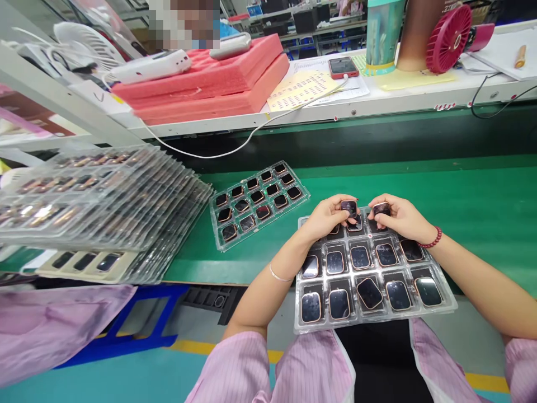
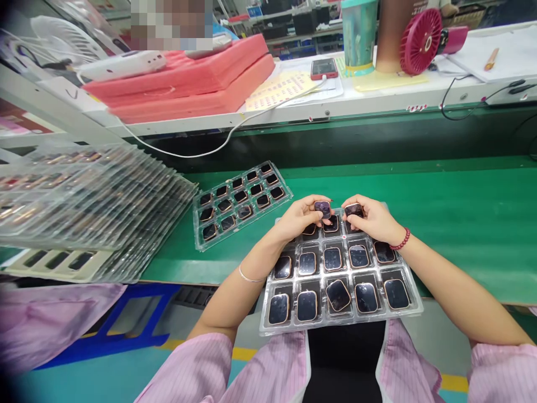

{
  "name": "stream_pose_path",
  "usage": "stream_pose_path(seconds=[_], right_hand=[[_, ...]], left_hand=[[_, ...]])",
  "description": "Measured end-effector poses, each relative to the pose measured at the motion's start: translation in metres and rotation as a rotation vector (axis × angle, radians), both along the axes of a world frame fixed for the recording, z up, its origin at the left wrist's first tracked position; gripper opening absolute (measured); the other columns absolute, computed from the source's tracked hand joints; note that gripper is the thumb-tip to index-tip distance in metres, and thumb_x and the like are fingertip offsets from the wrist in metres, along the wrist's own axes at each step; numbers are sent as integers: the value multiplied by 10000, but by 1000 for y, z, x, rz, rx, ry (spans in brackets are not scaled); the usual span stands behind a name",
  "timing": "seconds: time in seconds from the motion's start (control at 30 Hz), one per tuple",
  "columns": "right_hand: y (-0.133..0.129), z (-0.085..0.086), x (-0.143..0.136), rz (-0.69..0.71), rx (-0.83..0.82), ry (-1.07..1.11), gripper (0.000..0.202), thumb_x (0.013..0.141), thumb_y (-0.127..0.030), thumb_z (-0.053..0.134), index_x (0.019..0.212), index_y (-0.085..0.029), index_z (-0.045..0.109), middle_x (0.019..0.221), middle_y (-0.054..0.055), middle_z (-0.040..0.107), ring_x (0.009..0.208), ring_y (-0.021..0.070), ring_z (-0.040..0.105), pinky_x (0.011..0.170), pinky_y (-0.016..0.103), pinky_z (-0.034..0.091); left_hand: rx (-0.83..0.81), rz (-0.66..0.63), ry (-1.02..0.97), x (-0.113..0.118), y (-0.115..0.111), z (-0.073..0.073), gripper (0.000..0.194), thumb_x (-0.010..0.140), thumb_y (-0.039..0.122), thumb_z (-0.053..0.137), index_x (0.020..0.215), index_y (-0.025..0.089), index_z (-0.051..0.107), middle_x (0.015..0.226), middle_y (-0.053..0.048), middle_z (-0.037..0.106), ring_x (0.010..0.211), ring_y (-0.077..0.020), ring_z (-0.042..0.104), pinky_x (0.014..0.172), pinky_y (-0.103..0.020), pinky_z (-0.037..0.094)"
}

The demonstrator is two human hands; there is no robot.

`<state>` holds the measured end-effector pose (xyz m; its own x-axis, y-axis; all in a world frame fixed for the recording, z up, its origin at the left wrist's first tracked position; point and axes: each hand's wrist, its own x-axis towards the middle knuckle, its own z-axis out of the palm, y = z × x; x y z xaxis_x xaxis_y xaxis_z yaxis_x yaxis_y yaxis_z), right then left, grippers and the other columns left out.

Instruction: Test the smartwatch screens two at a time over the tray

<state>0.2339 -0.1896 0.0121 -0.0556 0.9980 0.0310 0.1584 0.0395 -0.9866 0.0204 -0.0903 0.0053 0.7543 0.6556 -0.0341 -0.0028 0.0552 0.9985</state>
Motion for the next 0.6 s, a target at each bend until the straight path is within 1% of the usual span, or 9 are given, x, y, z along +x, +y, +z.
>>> stream_pose_path(seconds=[0.13,0.2,0.27,0.33,0.4,0.53,0.6], right_hand=[[0,-1,0,13,28,5,331,739,-194,692,1060,-228,623,979,45,739,738,184,710,707,368,615],[1,-2,0,2,19,1,345,743,-202,701,1080,-221,632,1037,63,738,777,194,729,726,371,621],[1,-2,1,0,-2,12,308,781,-246,700,1082,-215,648,1030,71,740,777,196,737,715,364,628],[0,-2,1,11,-22,32,260,826,-300,690,1069,-212,666,971,67,746,735,187,734,693,357,635],[0,-1,1,21,-28,40,246,841,-321,695,1062,-217,678,947,63,750,711,181,730,694,362,644],[-1,0,0,9,1,15,299,789,-282,753,1076,-227,685,1039,69,759,778,205,748,745,386,652],[-1,0,0,18,-8,17,281,806,-307,743,1069,-222,693,1018,70,760,754,199,744,742,389,651]], left_hand=[[-4,2,16,0,1,-1,485,758,181,689,1232,146,595,1081,-106,735,810,-164,742,641,-223,516],[1,-2,18,0,1,-1,496,753,189,703,1235,148,595,1086,-105,732,822,-167,741,650,-226,523],[19,-2,14,0,1,-1,457,781,249,717,1213,146,606,1071,-104,734,804,-162,737,647,-227,524],[38,2,10,0,1,0,396,828,334,703,1163,139,624,1030,-104,739,759,-152,729,630,-228,517],[46,3,4,0,1,1,379,847,388,691,1125,136,632,997,-103,742,730,-150,722,611,-229,508],[46,-3,-4,0,0,2,446,788,385,757,1143,149,627,1039,-99,733,762,-165,722,598,-234,505],[52,-2,3,0,0,2,430,802,411,746,1122,145,637,1027,-101,734,754,-162,714,590,-232,493]])
